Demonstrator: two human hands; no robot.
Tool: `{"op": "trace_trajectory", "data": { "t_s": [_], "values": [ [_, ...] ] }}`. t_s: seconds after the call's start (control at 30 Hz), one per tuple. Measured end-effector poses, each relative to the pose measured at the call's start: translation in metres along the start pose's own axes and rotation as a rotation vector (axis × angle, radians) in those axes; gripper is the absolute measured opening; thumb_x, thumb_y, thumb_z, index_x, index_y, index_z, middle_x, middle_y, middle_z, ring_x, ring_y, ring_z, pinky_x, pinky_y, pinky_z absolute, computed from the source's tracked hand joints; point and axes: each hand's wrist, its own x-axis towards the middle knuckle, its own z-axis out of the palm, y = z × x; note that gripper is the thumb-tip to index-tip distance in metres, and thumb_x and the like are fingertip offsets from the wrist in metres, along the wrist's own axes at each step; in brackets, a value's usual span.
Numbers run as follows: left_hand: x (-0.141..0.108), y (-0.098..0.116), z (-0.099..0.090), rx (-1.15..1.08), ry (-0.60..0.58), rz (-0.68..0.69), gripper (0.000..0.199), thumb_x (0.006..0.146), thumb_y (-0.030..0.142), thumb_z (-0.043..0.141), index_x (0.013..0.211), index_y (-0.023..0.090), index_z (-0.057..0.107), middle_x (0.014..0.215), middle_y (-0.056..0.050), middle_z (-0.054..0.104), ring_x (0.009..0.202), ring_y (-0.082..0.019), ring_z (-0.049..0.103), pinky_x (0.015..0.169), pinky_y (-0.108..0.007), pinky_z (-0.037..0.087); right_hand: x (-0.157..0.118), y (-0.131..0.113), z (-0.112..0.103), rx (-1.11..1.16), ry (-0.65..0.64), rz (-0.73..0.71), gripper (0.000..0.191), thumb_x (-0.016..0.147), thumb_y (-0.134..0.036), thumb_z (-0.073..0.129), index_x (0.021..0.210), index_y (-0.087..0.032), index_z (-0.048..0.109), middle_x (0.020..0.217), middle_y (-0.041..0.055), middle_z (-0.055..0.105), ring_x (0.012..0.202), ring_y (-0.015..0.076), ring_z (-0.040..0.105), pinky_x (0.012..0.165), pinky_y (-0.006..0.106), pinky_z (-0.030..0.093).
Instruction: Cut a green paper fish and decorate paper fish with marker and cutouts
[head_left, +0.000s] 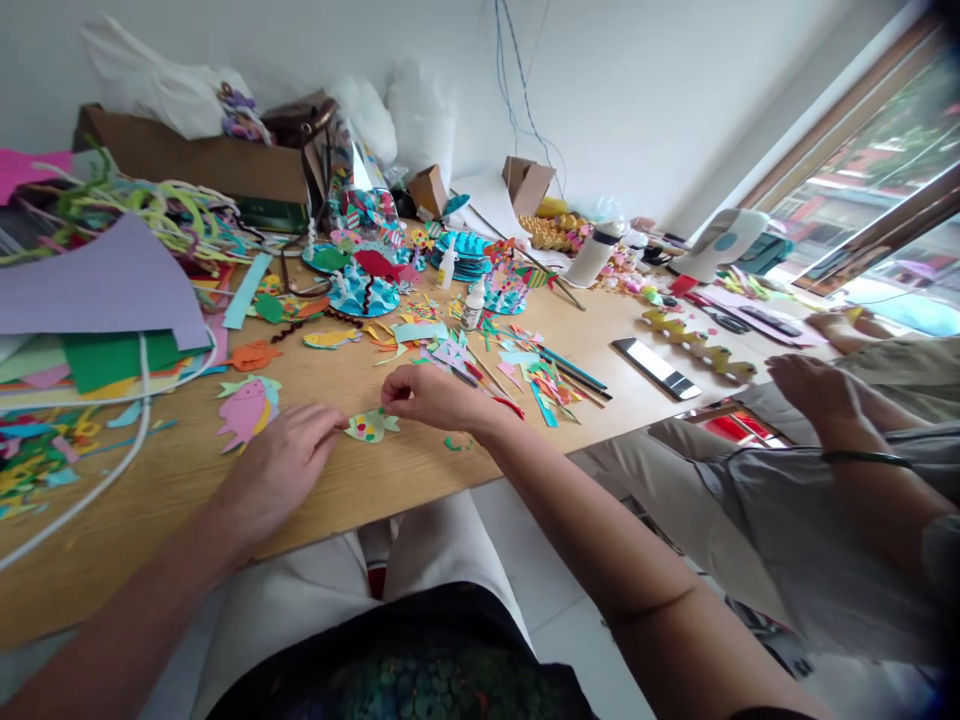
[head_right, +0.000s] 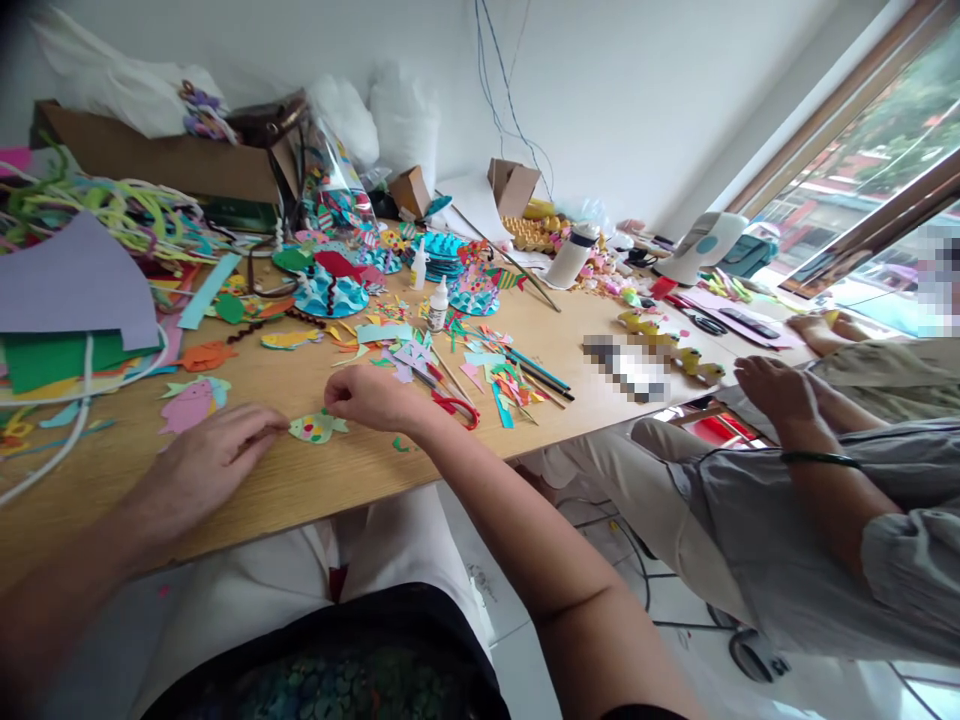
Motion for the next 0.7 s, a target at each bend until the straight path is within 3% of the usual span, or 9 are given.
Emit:
{"op": "trace_trajectory", "data": {
  "t_s": [0.2,0.5,0.7],
  "values": [
    [-0.014,-0.01,0.021,0.123,0.02,0.158,0.035,0.086,0.021,0.029,0.087,0.016,0.063,0.093,-0.013,0.07,0.091,-0.026,0.063,0.084,-0.043,0.051,0.021,0.002,0.006,-0.192,-0.135,-0.055,0.014,0.075,-0.012,0.055,0.08,-0.011,0.068,0.073,0.0001,0.061,0.064,0.0087,0.047,0.058,0.02,0.031],
    [-0.017,-0.014,0.026,0.161,0.079,0.179,0.035,0.087,0.018,0.029,0.092,0.016,0.064,0.099,-0.013,0.069,0.094,-0.025,0.064,0.085,-0.041,0.052,0.03,0.002,0.007,-0.239,-0.228,-0.055,0.016,0.073,-0.013,0.054,0.079,-0.011,0.069,0.073,0.0008,0.063,0.062,0.0085,0.048,0.055,0.019,0.03],
    [-0.017,-0.015,0.028,0.171,0.056,0.175,0.034,0.085,0.017,0.03,0.092,0.017,0.064,0.098,-0.012,0.07,0.095,-0.026,0.064,0.086,-0.043,0.052,0.032,0.001,0.008,-0.244,-0.252,-0.055,0.017,0.072,-0.014,0.054,0.08,-0.012,0.069,0.076,0.0016,0.065,0.064,0.0092,0.05,0.056,0.019,0.031]
  ]
}}
